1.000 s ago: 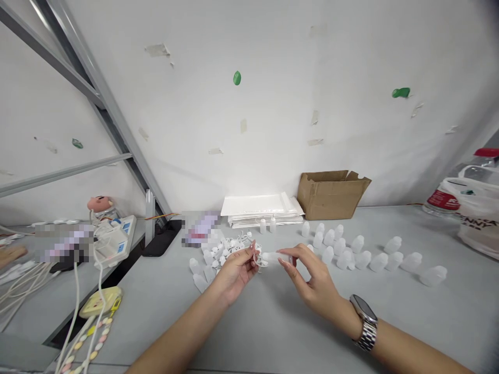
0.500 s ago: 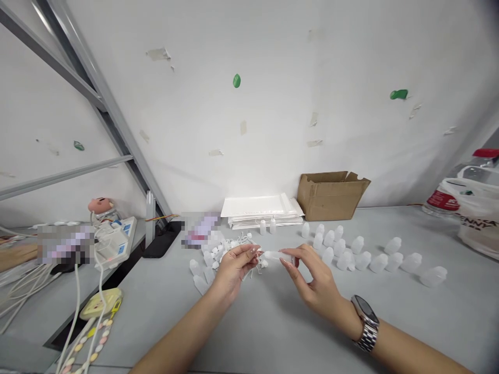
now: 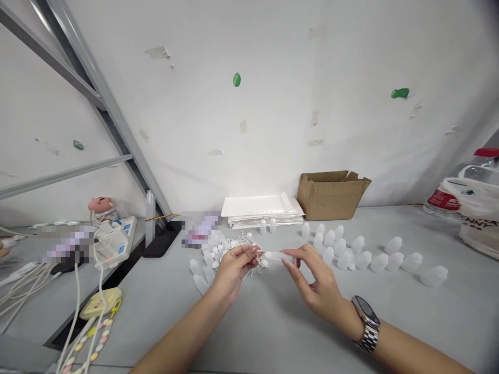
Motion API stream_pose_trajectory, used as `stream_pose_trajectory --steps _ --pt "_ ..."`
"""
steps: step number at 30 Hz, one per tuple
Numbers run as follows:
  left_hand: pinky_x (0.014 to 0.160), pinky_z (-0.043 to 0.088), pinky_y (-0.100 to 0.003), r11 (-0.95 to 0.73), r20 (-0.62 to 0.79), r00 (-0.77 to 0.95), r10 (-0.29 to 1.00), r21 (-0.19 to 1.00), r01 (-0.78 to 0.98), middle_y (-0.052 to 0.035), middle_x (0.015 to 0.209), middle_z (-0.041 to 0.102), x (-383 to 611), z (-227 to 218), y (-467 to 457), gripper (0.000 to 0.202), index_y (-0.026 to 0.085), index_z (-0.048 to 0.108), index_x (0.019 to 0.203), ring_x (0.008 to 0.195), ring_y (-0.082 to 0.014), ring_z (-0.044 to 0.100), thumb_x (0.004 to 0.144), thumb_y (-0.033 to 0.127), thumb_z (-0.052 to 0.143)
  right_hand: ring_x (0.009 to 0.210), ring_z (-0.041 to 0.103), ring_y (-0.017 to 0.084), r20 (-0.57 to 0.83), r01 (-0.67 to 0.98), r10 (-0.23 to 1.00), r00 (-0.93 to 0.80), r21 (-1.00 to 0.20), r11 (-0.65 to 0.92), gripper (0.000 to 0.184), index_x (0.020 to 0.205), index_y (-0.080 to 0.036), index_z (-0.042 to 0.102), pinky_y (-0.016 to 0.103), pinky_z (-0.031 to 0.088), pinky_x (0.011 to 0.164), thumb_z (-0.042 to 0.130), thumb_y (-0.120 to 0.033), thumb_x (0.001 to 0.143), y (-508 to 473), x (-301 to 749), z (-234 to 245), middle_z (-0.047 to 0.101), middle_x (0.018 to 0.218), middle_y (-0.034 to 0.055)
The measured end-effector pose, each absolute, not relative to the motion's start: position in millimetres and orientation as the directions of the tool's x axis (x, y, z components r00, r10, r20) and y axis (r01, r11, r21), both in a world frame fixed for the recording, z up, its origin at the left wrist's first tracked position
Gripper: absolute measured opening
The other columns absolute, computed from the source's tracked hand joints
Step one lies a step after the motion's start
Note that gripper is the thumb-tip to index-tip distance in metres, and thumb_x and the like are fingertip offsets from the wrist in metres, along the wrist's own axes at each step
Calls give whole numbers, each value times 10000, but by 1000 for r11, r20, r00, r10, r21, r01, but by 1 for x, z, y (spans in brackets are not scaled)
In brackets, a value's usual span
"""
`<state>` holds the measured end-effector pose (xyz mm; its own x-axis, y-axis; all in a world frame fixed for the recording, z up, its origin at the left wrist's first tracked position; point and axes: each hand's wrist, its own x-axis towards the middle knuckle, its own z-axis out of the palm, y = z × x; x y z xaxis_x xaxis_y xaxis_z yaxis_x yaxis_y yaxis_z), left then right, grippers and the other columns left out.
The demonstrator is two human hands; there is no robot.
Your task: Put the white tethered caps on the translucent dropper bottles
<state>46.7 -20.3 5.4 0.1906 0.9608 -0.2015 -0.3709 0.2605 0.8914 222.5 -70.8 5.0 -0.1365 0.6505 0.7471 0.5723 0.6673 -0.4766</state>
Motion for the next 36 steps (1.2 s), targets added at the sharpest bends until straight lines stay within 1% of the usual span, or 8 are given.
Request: stream_pose_trajectory --steps 3,9,23,30,36 --pt "647 446 -205 266 -207 190 960 888 -375 -35 683 674 47 6 -21 194 126 683 698 571 -67 544 579 259 761 649 505 171 746 572 652 -134 -479 666 174 1010 -190 522 347 416 623 469 -165 846 -71 223 4 551 731 42" --pt "640 449 -208 266 -209 188 960 888 -374 -32 666 666 47 7 -21 209 125 687 685 558 -68 539 552 259 775 662 508 175 724 568 671 -157 -490 662 173 1013 -189 521 346 420 635 467 -174 849 -70 224 4 540 721 36" --pt "634 451 -188 256 -192 201 961 891 -375 -26 679 658 46 6 -21 191 131 687 688 573 -60 537 572 264 761 655 502 164 740 578 651 -172 -459 675 174 1007 -169 539 326 422 622 467 -174 849 -69 224 5 516 704 24" --pt "640 450 -221 206 -174 130 976 935 -289 -36 652 663 48 5 -22 223 123 677 681 569 -82 547 542 273 769 646 485 160 736 603 650 -189 -435 668 147 975 -157 544 323 409 621 470 -172 849 -69 223 5 504 688 22" --pt "588 434 -215 141 -125 81 989 960 -242 -20 615 668 52 4 -25 194 134 658 650 538 -83 549 539 253 764 648 483 158 712 600 679 -180 -468 649 135 964 -164 538 316 409 619 457 -188 859 -68 222 3 509 696 25"
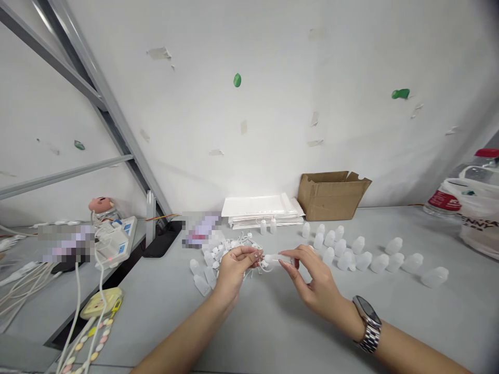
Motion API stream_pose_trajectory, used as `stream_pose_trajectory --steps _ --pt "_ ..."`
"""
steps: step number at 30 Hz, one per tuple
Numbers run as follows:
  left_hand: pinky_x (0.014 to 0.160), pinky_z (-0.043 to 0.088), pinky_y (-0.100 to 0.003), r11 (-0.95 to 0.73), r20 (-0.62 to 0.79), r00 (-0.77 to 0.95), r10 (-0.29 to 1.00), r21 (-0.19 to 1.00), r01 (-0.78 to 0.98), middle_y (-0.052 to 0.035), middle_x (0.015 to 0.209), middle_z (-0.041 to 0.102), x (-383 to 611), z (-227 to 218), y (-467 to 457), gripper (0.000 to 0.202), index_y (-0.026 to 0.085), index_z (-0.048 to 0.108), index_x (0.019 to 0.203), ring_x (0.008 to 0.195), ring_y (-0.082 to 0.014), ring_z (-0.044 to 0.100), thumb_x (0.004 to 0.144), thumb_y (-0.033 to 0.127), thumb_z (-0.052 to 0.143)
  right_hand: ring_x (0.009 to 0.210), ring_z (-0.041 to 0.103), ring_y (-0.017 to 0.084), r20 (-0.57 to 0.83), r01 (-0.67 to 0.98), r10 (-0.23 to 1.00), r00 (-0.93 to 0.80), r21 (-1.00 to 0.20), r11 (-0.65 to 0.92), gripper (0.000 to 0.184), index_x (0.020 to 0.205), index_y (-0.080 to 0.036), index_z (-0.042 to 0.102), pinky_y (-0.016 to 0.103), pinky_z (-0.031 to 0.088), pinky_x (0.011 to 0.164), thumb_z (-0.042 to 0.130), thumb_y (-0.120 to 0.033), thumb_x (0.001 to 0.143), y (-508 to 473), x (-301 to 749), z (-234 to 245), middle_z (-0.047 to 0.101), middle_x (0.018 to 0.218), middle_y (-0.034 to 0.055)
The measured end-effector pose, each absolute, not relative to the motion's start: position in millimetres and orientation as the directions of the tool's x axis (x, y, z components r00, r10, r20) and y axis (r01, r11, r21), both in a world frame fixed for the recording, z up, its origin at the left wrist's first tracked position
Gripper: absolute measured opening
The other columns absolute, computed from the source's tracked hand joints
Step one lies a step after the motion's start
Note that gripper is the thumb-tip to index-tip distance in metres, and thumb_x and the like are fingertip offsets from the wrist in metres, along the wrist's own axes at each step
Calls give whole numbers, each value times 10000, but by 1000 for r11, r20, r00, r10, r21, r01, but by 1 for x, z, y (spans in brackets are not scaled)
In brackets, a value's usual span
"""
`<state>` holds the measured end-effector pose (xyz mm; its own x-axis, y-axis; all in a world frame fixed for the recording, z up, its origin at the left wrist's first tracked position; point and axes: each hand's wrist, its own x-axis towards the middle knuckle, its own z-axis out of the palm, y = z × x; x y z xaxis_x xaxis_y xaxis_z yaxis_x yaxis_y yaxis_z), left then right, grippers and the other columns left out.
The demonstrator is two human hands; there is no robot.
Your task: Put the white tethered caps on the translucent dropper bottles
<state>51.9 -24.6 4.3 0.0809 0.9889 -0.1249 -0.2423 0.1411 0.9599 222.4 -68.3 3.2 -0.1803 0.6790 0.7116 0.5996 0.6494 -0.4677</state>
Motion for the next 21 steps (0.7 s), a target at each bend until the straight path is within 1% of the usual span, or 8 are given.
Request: stream_pose_trajectory --steps 4,8,11,13,15,18,21 --pt "577 432 -211 139 -122 87 989 964 -228 -11 588 661 53 3 -26 194 135 663 644 526 -81 545 527 250 767 665 490 164 683 582 711 -166 -514 630 134 964 -160 530 319 421 630 444 -195 867 -70 219 -1 531 724 41" --pt "586 431 -206 125 -110 79 991 970 -210 -14 623 668 51 4 -25 189 136 663 649 540 -78 546 541 259 758 722 526 172 622 556 772 -136 -597 578 167 997 -171 526 314 440 662 425 -231 878 -69 218 -5 564 783 53" --pt "610 436 -215 76 -66 69 995 984 -161 -28 684 678 50 8 -24 205 139 664 714 571 -87 557 602 301 719 723 550 167 544 512 833 -98 -690 511 174 983 -189 540 301 448 670 433 -274 876 -66 219 -3 585 797 42" --pt "613 437 -219 16 -10 47 999 992 -125 -30 713 673 49 11 -23 242 149 657 790 613 -102 570 669 358 659 718 560 162 502 463 863 -58 -753 469 173 963 -198 548 290 451 670 439 -299 875 -63 220 -1 593 790 32" --pt "605 434 -217 -55 57 24 998 996 -76 -26 720 659 49 13 -23 273 160 646 819 664 -119 580 719 409 597 727 564 159 477 416 879 -14 -797 439 174 950 -202 551 282 452 676 442 -315 874 -60 221 1 598 794 28" --pt "606 428 -219 -111 110 57 992 994 9 -18 704 635 48 16 -23 284 165 644 774 692 -131 577 737 435 565 732 565 155 458 388 889 11 -821 418 180 949 -206 552 276 452 682 450 -330 869 -59 221 1 603 806 26" --pt "614 424 -225 -133 129 105 986 990 40 -12 684 620 48 15 -24 255 165 644 732 680 -132 567 722 414 587 732 569 153 452 394 892 1 -820 415 185 952 -207 554 277 455 688 449 -335 869 -60 221 0 612 822 27"
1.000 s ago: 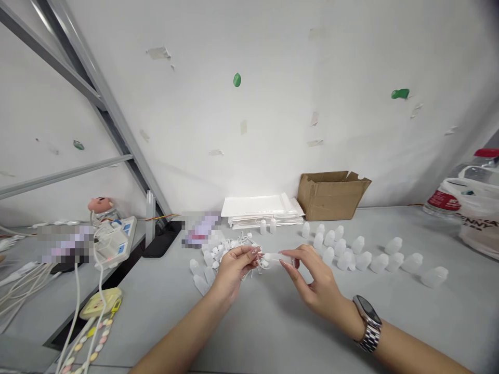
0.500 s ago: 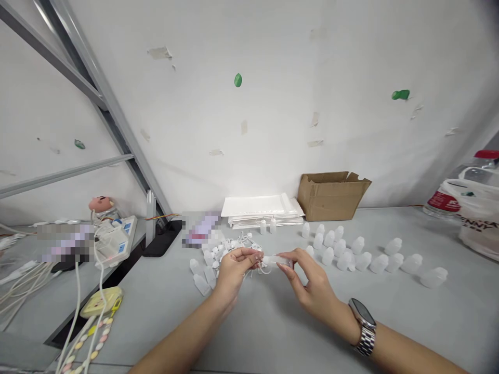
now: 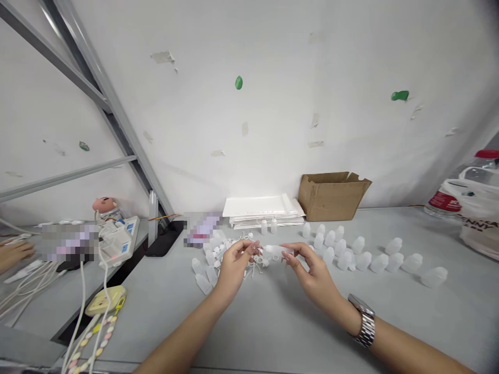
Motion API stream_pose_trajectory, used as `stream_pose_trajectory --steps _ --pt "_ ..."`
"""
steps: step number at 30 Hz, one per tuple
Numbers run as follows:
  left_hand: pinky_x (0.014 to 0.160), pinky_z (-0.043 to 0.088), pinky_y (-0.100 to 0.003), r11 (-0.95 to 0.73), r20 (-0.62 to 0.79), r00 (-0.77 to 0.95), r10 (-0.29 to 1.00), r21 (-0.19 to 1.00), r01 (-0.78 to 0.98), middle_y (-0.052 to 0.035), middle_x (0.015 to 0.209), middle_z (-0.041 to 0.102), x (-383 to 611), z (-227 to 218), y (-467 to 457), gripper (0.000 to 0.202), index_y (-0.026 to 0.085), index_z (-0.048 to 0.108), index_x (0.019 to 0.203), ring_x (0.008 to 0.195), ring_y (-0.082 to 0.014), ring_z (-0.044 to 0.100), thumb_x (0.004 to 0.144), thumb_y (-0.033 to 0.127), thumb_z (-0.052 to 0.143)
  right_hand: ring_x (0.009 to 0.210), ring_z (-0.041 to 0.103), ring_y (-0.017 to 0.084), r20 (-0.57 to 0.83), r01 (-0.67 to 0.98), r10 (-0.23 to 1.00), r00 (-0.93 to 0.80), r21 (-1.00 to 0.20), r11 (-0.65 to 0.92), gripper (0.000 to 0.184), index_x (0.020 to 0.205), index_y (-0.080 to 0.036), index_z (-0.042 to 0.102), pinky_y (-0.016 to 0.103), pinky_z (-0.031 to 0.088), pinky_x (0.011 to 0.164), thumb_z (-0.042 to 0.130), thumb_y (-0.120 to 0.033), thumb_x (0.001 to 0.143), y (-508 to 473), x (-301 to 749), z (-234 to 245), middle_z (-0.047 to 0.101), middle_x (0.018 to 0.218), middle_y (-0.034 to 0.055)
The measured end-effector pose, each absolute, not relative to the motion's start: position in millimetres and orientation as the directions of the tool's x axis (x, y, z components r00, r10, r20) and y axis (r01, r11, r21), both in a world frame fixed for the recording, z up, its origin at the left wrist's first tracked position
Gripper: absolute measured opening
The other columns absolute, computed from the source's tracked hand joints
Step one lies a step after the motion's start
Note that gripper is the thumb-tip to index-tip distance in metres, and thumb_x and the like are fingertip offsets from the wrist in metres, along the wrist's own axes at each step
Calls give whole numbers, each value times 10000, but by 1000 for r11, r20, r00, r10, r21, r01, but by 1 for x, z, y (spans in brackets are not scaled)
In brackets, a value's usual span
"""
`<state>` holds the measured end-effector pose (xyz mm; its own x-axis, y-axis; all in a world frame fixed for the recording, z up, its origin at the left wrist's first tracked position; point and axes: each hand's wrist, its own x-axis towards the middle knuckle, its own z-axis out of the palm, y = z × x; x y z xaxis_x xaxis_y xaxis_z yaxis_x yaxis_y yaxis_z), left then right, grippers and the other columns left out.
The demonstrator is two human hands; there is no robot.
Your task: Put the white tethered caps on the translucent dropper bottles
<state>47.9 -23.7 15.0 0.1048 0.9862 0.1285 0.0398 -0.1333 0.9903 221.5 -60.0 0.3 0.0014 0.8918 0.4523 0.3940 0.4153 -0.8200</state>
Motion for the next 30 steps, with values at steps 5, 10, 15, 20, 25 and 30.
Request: stream_pose_trajectory --steps 5,10,15,20,25,30 --pt "609 423 -226 -185 178 106 978 981 59 -4 647 601 47 12 -21 204 165 631 691 654 -131 555 711 366 602 800 580 170 469 462 882 -48 -772 436 178 936 -205 558 298 465 730 478 -340 852 -64 224 3 628 877 40" --pt "628 429 -236 -195 169 212 962 975 105 -17 660 613 46 13 -21 205 174 627 685 659 -147 569 716 374 593 872 572 205 467 604 862 -200 -633 483 191 998 -220 559 364 470 770 522 -304 831 -63 222 -1 638 923 51" --pt "626 398 -250 -308 241 212 947 867 392 -27 728 631 37 15 -17 291 205 620 827 691 -168 567 793 445 459 872 537 212 578 704 779 -243 -447 552 171 946 -203 603 380 463 755 533 -300 823 -54 226 -4 560 928 86" --pt "564 320 -245 -277 305 113 946 571 773 2 660 607 19 16 -5 310 223 590 801 625 -162 536 834 433 365 641 513 173 535 822 842 -75 -444 355 239 877 -170 577 290 419 585 501 -389 822 -24 247 24 511 685 25" --pt "532 283 -236 -201 284 68 956 471 859 -2 648 617 12 15 2 310 216 572 795 590 -157 539 853 400 329 618 561 168 146 924 989 -17 -377 71 185 748 -179 533 236 338 497 487 -351 796 18 262 49 619 704 47" --pt "528 271 -237 -185 259 76 963 429 884 -14 682 635 14 14 1 299 216 565 767 606 -162 553 856 385 335 633 588 199 55 960 998 -32 -276 46 110 656 -167 552 257 314 543 559 -262 713 44 260 43 655 685 75"
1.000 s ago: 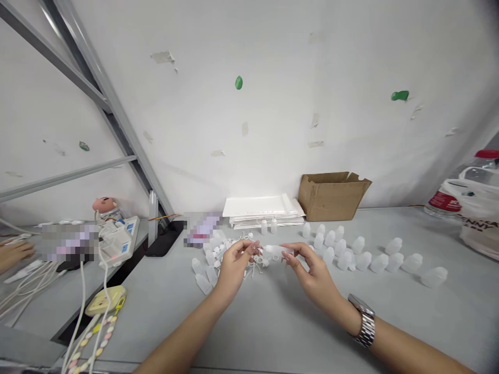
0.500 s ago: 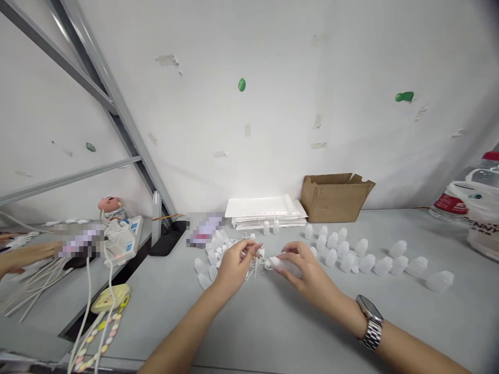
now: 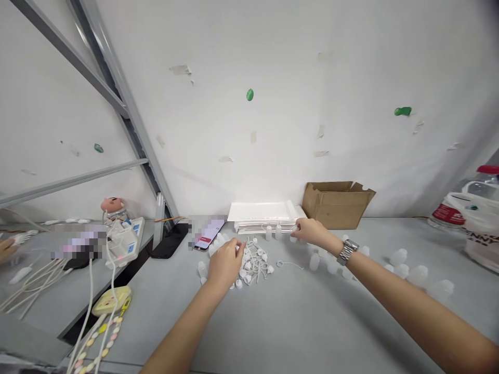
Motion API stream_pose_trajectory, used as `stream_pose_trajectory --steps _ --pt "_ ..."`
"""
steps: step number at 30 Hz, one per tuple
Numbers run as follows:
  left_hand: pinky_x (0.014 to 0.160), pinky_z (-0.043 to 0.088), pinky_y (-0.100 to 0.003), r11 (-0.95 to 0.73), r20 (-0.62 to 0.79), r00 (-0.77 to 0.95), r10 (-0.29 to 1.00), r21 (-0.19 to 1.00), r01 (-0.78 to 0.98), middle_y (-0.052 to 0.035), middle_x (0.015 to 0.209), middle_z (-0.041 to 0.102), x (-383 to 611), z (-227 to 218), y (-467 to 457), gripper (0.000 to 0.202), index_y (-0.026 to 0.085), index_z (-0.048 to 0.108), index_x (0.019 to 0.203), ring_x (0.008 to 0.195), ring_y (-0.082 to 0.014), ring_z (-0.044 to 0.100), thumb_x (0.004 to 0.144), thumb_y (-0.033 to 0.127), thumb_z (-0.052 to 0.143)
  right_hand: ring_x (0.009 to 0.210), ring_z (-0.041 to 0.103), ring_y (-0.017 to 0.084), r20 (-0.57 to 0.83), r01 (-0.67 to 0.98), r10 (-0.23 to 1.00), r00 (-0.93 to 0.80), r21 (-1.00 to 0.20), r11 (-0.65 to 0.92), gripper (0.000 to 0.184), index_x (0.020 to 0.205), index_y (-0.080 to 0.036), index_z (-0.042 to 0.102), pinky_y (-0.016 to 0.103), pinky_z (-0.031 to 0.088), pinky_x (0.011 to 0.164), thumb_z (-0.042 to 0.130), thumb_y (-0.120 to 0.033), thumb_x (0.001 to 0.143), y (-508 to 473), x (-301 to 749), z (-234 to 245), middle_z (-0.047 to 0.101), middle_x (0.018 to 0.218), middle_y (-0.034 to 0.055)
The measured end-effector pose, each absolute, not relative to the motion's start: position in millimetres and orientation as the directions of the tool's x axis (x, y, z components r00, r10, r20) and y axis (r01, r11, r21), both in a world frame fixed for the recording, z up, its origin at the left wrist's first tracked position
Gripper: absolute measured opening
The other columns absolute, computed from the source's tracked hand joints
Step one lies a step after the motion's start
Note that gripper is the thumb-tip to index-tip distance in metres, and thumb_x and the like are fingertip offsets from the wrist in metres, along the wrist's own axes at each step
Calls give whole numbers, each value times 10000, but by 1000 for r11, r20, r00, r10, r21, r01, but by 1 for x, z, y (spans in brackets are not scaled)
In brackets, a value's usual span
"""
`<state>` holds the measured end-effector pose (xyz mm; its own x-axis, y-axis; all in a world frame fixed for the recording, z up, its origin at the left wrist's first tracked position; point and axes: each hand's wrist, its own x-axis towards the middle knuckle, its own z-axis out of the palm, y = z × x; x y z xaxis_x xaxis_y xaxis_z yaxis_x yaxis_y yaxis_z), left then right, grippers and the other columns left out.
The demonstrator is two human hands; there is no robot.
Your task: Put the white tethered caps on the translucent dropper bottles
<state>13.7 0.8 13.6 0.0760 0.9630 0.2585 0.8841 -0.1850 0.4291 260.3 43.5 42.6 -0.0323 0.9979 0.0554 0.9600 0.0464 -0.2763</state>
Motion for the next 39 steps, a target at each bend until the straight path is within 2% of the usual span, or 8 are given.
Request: stream_pose_trajectory --steps 7,13,18,25,29,32,35,39 --pt "533 285 -240 -156 216 68 974 426 891 -26 725 653 14 15 0 299 221 571 788 654 -179 576 855 389 333 718 605 234 48 979 998 -40 -197 49 155 673 -156 606 313 313 677 585 -304 712 58 252 30 666 688 82" --pt "534 289 -237 -132 173 60 983 443 887 -20 724 645 12 17 1 295 226 563 770 684 -183 575 816 456 385 929 536 286 229 989 973 -28 -138 61 321 954 -149 574 357 305 743 498 -419 797 31 264 44 635 947 130" --pt "533 297 -238 -127 108 87 990 451 884 -31 788 629 7 20 0 300 216 543 725 708 -191 567 734 511 489 793 558 278 343 989 929 -138 -3 148 302 772 -165 593 353 323 667 542 -463 767 -11 280 43 636 762 99" --pt "561 312 -241 -153 109 119 987 402 903 -33 803 600 7 12 4 125 211 569 694 801 -195 552 723 331 559 638 570 233 191 956 944 -268 -66 285 157 561 -172 562 331 345 627 656 -205 683 -25 270 16 613 612 58" --pt "586 347 -255 -183 186 103 977 493 850 -34 810 587 7 13 5 116 218 588 688 794 -198 547 733 316 545 618 563 191 194 935 930 -313 -109 337 128 587 -173 582 303 382 623 630 -175 706 -19 255 7 590 620 36" --pt "624 382 -267 -223 249 76 966 638 738 -24 796 605 9 18 4 133 219 595 655 776 -192 563 718 329 552 676 560 175 261 902 912 -316 -215 374 62 781 -173 604 285 426 625 592 -231 764 -21 243 5 578 762 46" --pt "615 411 -260 -209 221 37 975 837 505 -10 713 638 14 20 1 116 210 574 674 733 -185 603 702 322 560 695 549 152 364 773 891 -272 -468 428 147 874 -188 553 285 457 631 521 -322 823 -30 231 6 546 868 50" --pt "513 410 -228 -128 129 13 992 967 221 -8 637 655 21 19 -1 142 196 525 702 663 -189 649 682 320 590 627 542 143 268 572 933 -239 -738 358 212 813 -201 512 273 443 582 438 -393 861 -43 220 9 557 693 -5"
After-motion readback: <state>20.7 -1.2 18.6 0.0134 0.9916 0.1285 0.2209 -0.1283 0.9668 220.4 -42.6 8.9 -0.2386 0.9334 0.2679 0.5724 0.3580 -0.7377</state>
